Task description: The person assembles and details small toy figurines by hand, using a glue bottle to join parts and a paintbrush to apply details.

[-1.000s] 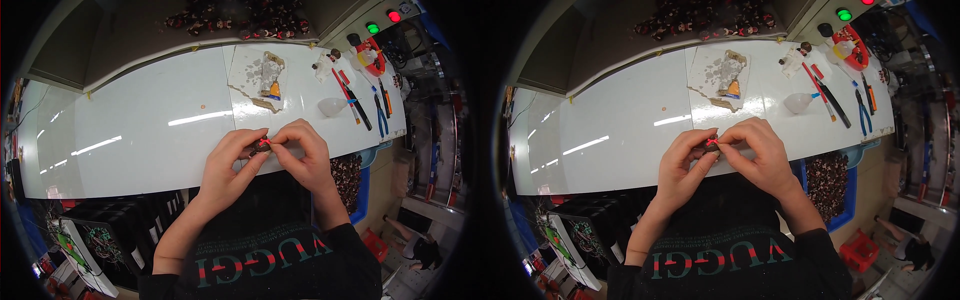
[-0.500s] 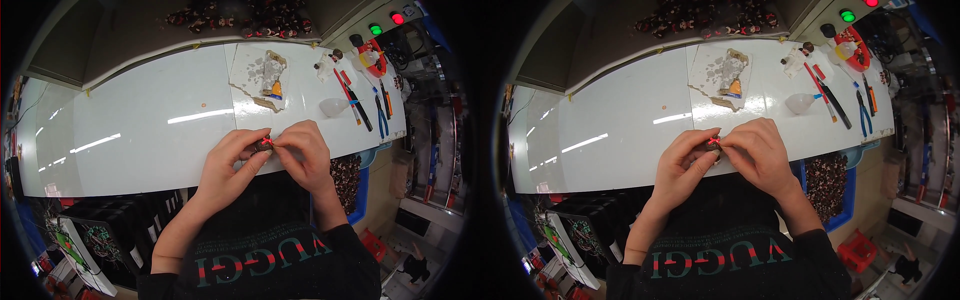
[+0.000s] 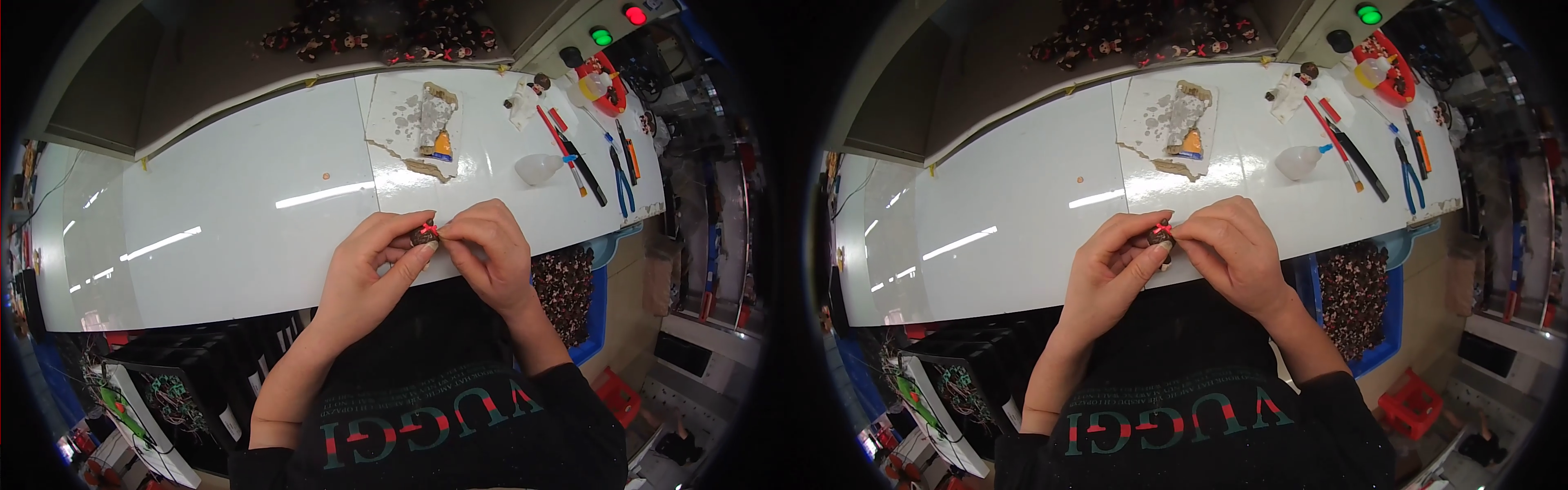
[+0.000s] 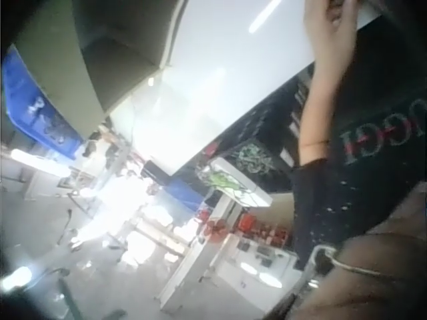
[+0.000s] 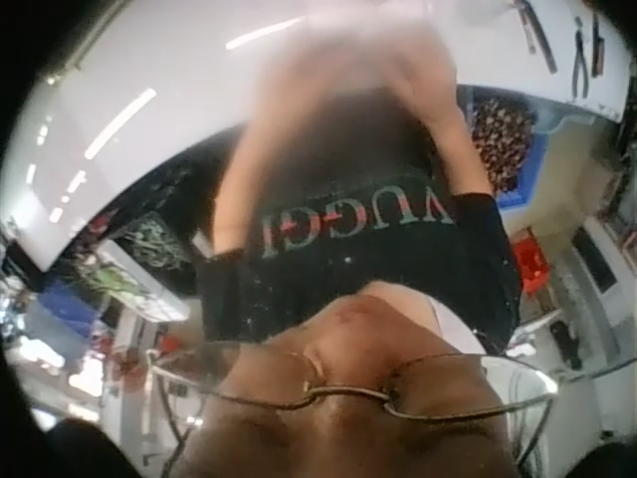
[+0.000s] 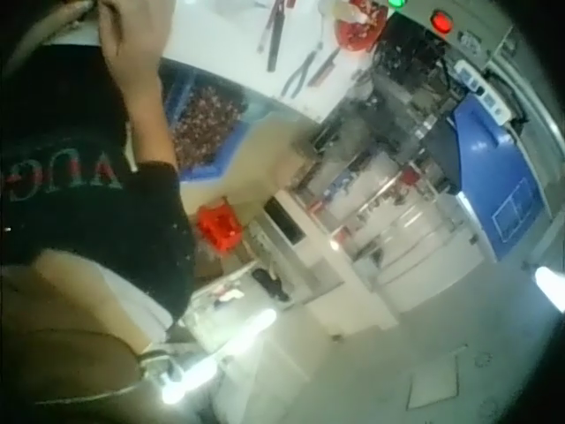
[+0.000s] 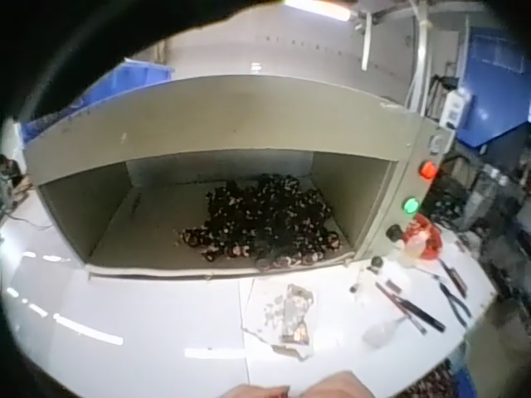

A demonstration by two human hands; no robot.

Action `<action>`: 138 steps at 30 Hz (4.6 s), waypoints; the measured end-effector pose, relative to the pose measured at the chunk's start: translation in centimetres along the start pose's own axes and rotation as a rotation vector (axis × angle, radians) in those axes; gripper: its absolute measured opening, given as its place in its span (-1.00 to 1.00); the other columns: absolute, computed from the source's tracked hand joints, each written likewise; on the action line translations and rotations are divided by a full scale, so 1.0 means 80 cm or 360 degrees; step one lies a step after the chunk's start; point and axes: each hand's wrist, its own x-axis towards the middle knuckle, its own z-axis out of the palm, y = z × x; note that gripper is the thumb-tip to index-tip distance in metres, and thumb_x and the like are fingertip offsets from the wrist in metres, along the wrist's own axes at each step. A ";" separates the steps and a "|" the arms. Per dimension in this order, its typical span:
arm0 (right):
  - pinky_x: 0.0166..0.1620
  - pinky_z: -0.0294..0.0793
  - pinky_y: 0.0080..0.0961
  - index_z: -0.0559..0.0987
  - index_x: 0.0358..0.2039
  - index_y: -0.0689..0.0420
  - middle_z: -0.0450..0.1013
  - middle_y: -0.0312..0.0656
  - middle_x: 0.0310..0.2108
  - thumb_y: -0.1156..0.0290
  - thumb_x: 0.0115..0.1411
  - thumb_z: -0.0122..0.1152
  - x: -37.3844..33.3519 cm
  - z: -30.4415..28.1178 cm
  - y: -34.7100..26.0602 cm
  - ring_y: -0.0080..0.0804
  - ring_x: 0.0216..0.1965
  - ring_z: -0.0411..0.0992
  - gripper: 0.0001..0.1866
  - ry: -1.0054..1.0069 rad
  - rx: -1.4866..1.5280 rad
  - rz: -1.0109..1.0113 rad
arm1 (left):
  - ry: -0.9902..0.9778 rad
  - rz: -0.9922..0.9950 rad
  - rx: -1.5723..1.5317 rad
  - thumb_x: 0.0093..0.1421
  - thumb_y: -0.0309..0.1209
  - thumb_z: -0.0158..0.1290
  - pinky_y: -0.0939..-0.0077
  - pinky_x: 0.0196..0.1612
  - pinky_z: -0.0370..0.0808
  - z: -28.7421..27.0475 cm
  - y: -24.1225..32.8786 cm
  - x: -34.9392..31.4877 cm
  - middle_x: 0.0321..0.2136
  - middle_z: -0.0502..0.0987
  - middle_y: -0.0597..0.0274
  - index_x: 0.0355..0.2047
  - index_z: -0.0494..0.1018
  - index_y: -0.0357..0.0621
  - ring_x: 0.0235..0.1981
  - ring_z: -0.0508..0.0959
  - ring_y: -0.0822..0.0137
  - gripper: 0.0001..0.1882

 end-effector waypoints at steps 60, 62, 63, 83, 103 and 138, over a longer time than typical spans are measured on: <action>-0.18 0.37 -0.30 0.43 -0.49 0.17 0.36 -0.10 -0.42 0.27 -0.33 0.36 -0.038 -0.047 0.031 -0.11 -0.28 0.37 -0.61 0.0397 -0.0161 -0.0650 | 0.0169 0.0288 0.0798 0.27 -0.21 0.03 0.55 -0.20 0.48 0.115 0.036 -0.022 -0.17 0.49 0.06 0.00 0.37 -0.30 -0.23 0.51 0.32 -0.57; -0.18 0.37 -0.29 0.44 -0.48 0.15 0.36 -0.11 -0.43 0.26 -0.32 0.38 -0.040 -0.047 0.029 -0.12 -0.28 0.37 -0.61 0.0402 -0.0137 -0.0603 | 0.0280 0.0355 0.1081 0.28 -0.18 0.02 0.63 -0.42 0.49 0.109 0.029 -0.019 -0.30 0.57 0.12 -0.07 0.45 -0.33 -0.43 0.54 0.39 -0.58; -0.18 0.37 -0.29 0.44 -0.48 0.15 0.36 -0.11 -0.43 0.26 -0.32 0.38 -0.041 -0.048 0.027 -0.12 -0.28 0.37 -0.61 0.0400 -0.0130 -0.0604 | 0.0285 0.0351 0.1084 0.28 -0.18 0.02 0.63 -0.42 0.49 0.105 0.025 -0.018 -0.30 0.57 0.12 -0.07 0.45 -0.33 -0.43 0.54 0.39 -0.58; -0.22 0.32 -0.34 0.43 -0.42 0.12 0.34 -0.19 -0.43 0.30 -0.25 0.35 -0.048 -0.057 0.018 -0.21 -0.29 0.34 -0.63 0.0367 -0.0140 -0.0550 | 0.0243 0.0414 0.0743 0.26 -0.30 0.07 0.48 -0.15 0.52 0.119 0.020 -0.028 -0.15 0.51 -0.08 0.00 0.36 -0.40 -0.17 0.56 0.23 -0.57; -0.16 0.40 -0.34 0.45 -0.17 0.11 0.45 -0.20 -0.27 0.45 -0.25 0.43 -0.033 -0.035 0.028 -0.19 -0.26 0.42 -0.45 0.0033 -0.0012 -0.0342 | 0.0024 0.0603 0.0920 -0.01 -0.45 0.27 0.66 -0.36 0.37 0.047 -0.005 0.000 -0.28 0.46 0.27 0.06 0.40 -0.12 -0.38 0.44 0.49 -0.42; -0.25 0.39 -0.39 0.42 -0.12 0.07 0.44 -0.24 -0.26 0.52 -0.23 0.45 -0.012 -0.001 0.029 -0.26 -0.29 0.42 -0.41 0.0022 -0.0062 -0.0362 | -0.0059 0.0605 0.0745 0.04 -0.43 0.25 0.56 -0.29 0.48 0.006 0.000 0.008 -0.22 0.50 0.21 0.11 0.37 -0.05 -0.30 0.55 0.38 -0.42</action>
